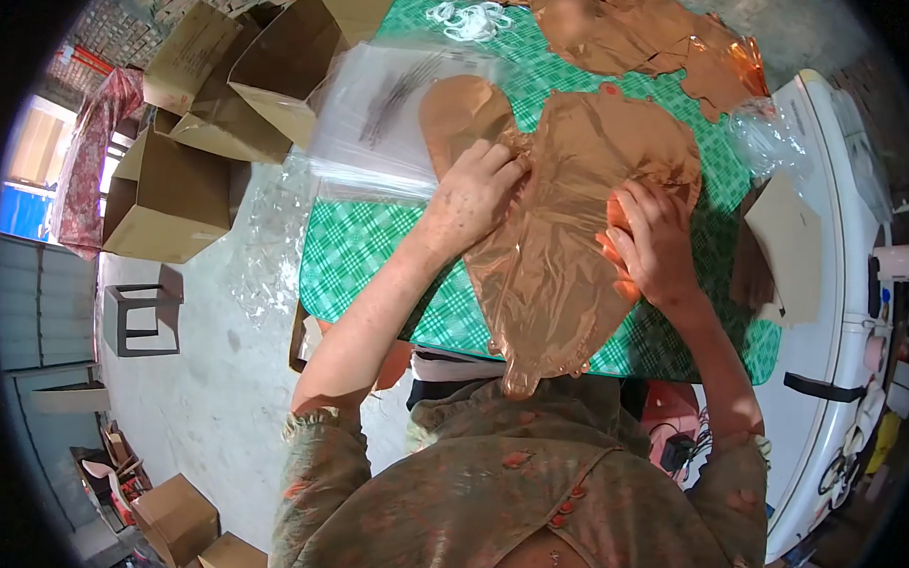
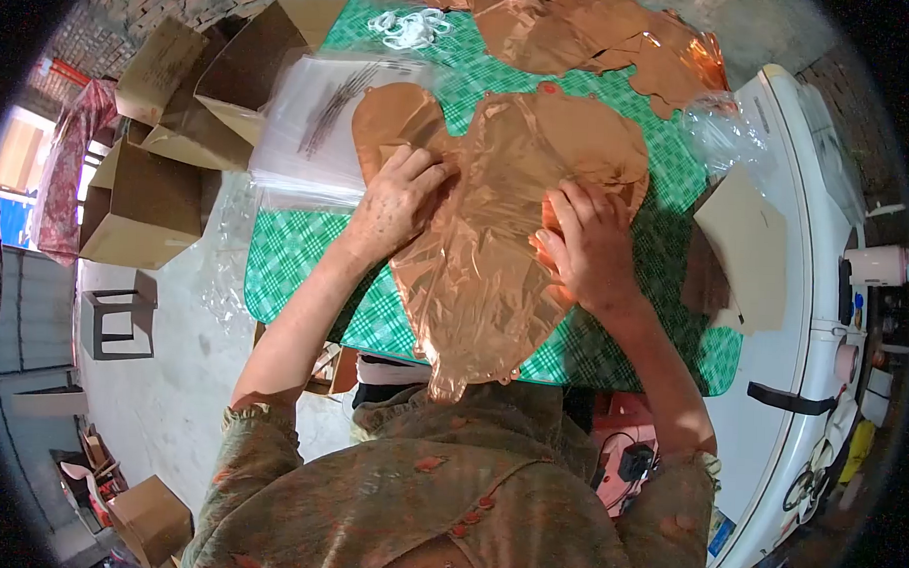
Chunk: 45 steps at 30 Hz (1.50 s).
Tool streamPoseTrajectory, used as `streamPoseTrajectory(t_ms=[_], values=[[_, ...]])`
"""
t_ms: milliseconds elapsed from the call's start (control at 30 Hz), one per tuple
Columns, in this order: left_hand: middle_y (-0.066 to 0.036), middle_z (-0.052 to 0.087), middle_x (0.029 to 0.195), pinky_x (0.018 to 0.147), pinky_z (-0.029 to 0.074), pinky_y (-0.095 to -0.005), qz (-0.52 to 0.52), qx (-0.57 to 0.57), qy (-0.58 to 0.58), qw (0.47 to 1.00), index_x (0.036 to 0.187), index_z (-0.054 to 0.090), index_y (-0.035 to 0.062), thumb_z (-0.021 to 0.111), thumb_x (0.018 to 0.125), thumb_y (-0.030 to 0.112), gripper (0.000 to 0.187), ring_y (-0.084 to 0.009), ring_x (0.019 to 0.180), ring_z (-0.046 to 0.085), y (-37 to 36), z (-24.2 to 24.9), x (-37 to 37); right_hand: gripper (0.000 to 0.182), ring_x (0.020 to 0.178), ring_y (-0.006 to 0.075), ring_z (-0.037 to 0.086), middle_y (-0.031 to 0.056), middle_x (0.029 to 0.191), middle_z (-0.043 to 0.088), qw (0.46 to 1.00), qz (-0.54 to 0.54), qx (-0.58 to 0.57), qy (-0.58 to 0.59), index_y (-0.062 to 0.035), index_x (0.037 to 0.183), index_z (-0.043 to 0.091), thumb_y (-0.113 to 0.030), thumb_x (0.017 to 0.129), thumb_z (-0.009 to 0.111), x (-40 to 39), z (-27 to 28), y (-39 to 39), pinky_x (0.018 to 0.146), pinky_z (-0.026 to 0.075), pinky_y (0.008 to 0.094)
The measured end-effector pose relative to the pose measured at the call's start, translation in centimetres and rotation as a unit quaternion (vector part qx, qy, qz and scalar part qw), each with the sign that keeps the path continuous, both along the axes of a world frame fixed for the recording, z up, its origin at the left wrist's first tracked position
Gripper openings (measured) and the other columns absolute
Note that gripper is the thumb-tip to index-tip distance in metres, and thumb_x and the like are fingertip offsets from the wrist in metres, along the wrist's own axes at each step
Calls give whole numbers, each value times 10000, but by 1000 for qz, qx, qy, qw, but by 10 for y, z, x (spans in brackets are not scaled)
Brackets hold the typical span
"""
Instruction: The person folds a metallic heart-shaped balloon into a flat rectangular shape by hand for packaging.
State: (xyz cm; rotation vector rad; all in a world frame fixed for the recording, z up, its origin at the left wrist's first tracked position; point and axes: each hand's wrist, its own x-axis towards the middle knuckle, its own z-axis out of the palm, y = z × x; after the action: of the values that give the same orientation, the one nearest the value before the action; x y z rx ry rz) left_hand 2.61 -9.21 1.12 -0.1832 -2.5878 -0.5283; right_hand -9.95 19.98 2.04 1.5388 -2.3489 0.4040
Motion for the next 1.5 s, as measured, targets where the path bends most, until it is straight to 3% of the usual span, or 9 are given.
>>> streamPoseTrajectory(t_ms=[333,633,933,1133,1267,1500], values=[[-110,623,1101,932,533,-420,-4,-7,16,1000,1288,696,35,730,843,-19,450,-323,1012,593,-2,-5,-2,648,1456,299,458,111,1513,525,1000,-7,20,0,-52,1477,569,-267,915,807,3,-5,-8,1225,330,513],[-126,621,1128,953,532,-430,-1,-3,18,1000,1318,661,35,728,841,-12,484,-339,1037,595,0,-3,-1,671,1464,291,450,105,1523,521,1000,-5,18,8,-50,1493,565,-262,907,813,5,-5,-8,1213,335,499],[-122,625,1127,923,544,-428,-14,-15,10,1000,1193,718,41,758,901,70,295,-328,1021,598,1,-1,0,660,1457,316,448,146,1538,512,1000,-20,8,-4,-44,1484,577,-258,902,802,6,1,-11,1207,331,499],[-119,630,1098,902,543,-421,-14,-17,24,999,1171,725,35,769,897,70,280,-321,1003,599,2,-2,-2,691,1512,366,390,167,1619,453,999,16,31,-7,-64,1519,555,-323,918,775,15,11,-22,1224,296,555],[-119,632,1085,895,544,-421,-16,-9,37,999,1143,731,28,771,896,70,253,-323,994,602,3,1,-3,748,1588,380,285,161,1695,363,996,18,72,-47,-144,1603,483,-385,946,745,19,8,-32,1257,221,629],[-124,632,1080,887,550,-426,-7,-16,28,999,1145,731,27,774,887,69,265,-330,996,606,3,-1,-1,761,1615,370,229,153,1726,315,990,52,122,-42,-135,1640,421,-441,996,687,21,27,-59,1296,167,637]])
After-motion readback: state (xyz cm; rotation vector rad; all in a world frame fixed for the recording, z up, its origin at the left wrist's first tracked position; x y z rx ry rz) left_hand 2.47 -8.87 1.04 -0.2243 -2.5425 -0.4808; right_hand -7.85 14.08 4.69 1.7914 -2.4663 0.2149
